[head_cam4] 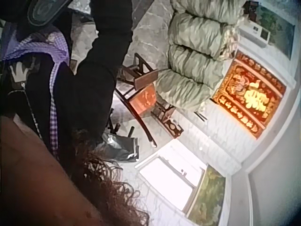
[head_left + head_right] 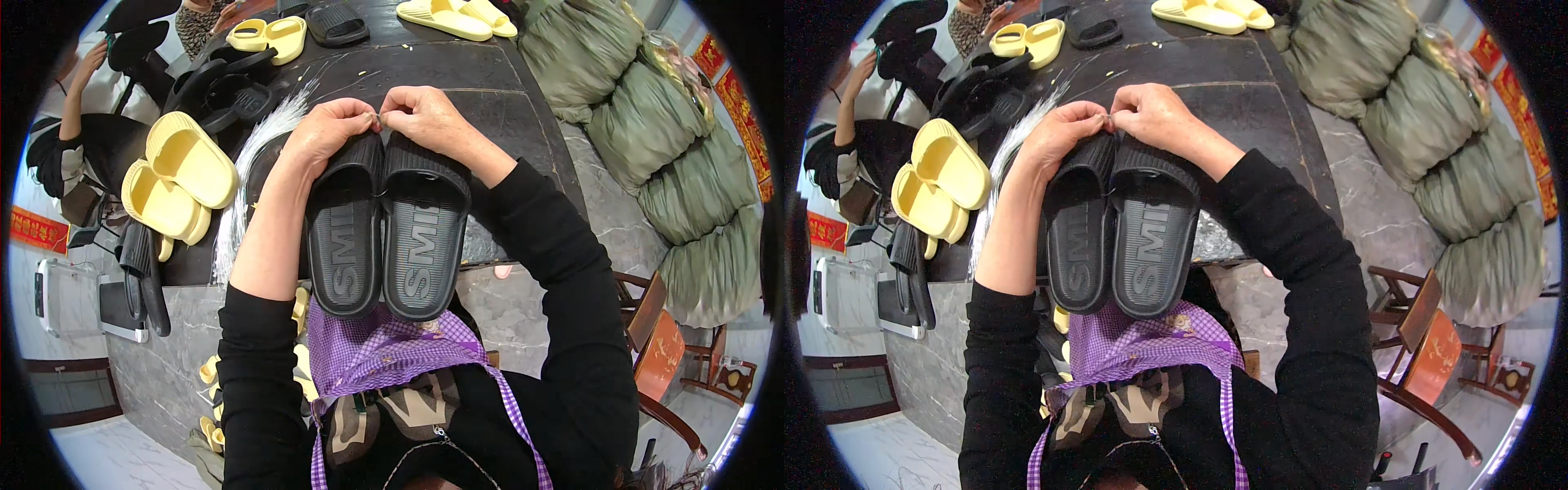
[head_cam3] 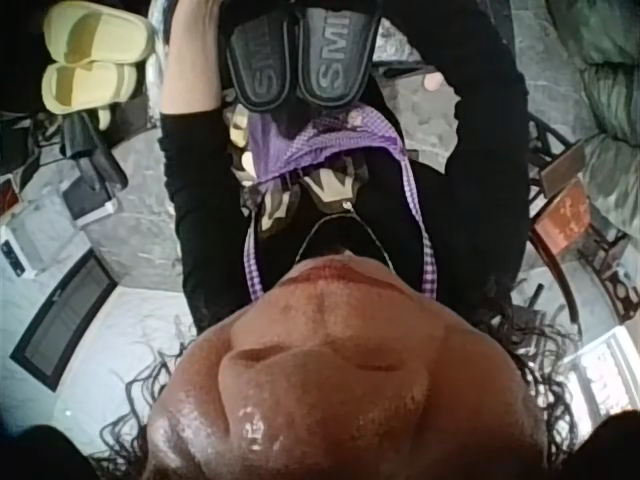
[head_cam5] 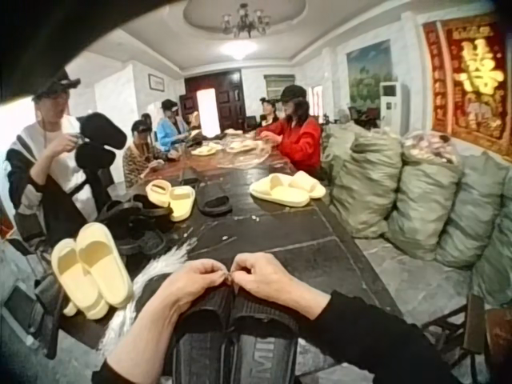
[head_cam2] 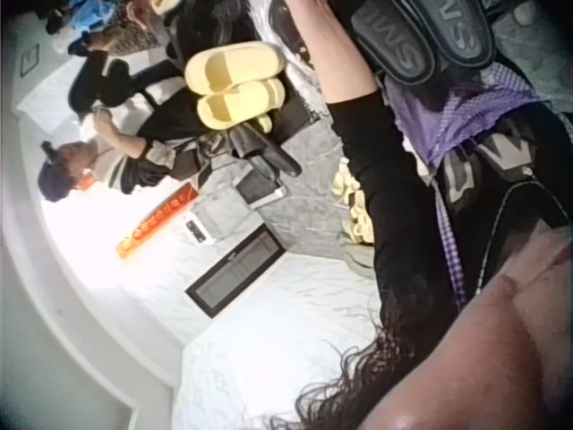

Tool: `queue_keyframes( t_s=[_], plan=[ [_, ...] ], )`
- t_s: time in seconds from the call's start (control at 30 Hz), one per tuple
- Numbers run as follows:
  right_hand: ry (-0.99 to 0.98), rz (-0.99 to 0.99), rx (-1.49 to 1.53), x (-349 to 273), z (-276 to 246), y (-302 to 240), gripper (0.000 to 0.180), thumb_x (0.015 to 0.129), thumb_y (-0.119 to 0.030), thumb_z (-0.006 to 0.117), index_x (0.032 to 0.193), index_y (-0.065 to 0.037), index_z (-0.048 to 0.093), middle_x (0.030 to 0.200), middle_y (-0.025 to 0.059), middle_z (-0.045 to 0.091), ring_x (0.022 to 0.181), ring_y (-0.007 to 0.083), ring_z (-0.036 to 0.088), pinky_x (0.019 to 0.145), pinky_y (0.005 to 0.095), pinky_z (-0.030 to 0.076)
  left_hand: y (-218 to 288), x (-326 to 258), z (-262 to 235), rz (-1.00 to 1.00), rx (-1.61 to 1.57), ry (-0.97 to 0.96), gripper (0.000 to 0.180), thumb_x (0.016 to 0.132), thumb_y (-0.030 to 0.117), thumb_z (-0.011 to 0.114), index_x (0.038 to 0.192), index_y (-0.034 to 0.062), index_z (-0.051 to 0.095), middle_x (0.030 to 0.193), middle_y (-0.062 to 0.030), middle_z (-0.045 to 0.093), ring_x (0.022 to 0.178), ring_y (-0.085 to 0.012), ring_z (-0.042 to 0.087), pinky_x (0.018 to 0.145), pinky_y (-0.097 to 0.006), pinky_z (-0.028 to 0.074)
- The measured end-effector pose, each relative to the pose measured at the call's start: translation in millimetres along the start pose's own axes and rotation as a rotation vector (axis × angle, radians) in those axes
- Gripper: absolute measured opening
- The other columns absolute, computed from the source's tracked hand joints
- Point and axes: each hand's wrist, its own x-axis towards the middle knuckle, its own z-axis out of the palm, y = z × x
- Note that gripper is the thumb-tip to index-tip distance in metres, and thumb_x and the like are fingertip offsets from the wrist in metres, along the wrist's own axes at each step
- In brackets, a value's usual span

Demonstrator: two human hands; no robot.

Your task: The person secures pairs of slippers together using plastic fasteners on a table by hand. The person then reaches down to sort and handle additional slippers scattered on the floor.

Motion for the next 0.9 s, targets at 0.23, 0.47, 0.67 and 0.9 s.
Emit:
queue_keyframes(
  t_s=[0.23, 0.47, 0.67, 0.9],
  plan=[
    [0.021, -0.061, -0.008, -2.1, 0.6, -4.8, 0.012, 0.076, -0.009, 0.055, 0.078, 0.000, 0.061, 0.062, 0.0031, 0.056, 0.060, 0.0068, 0.048, 0.056, 0.0243, 0.041, -1.0, 1.1, -2.8, -0.016, -0.029, -0.016, 0.009, 0.082, 0.008, 0.062, 0.088, 0.0021, 0.063, 0.081, -0.0040, 0.064, 0.075, -0.0104, 0.057, 0.073, -0.022, 0.045],
    [0.043, -0.169, -0.069, -0.6, 0.3, 0.8, 0.010, 0.077, -0.008, 0.055, 0.079, 0.001, 0.059, 0.064, 0.0080, 0.058, 0.060, 0.0131, 0.052, 0.058, 0.0276, 0.043, -1.5, 5.4, -3.4, -0.045, -0.032, -0.038, 0.010, 0.079, 0.009, 0.064, 0.087, 0.0022, 0.064, 0.079, -0.0044, 0.064, 0.073, -0.0107, 0.057, 0.071, -0.022, 0.045],
    [0.021, -0.174, -0.118, 6.7, -1.6, -1.2, 0.012, 0.078, -0.010, 0.056, 0.080, 0.002, 0.060, 0.068, 0.0103, 0.060, 0.063, 0.0151, 0.056, 0.061, 0.0283, 0.045, 0.3, 5.9, -4.7, 0.003, -0.032, 0.007, 0.012, 0.078, 0.010, 0.066, 0.086, 0.0014, 0.064, 0.077, -0.0049, 0.063, 0.071, -0.0105, 0.057, 0.069, -0.022, 0.046],
    [0.005, -0.049, -0.102, 8.4, -13.3, 12.1, 0.017, 0.079, -0.012, 0.058, 0.084, 0.003, 0.062, 0.070, 0.0068, 0.062, 0.067, 0.0122, 0.057, 0.063, 0.0270, 0.046, -8.3, -14.3, -6.2, 0.386, 0.369, 0.370, 0.015, 0.077, 0.009, 0.063, 0.087, -0.0013, 0.063, 0.082, -0.0118, 0.065, 0.076, -0.0217, 0.061, 0.070, -0.031, 0.048]
  ],
)
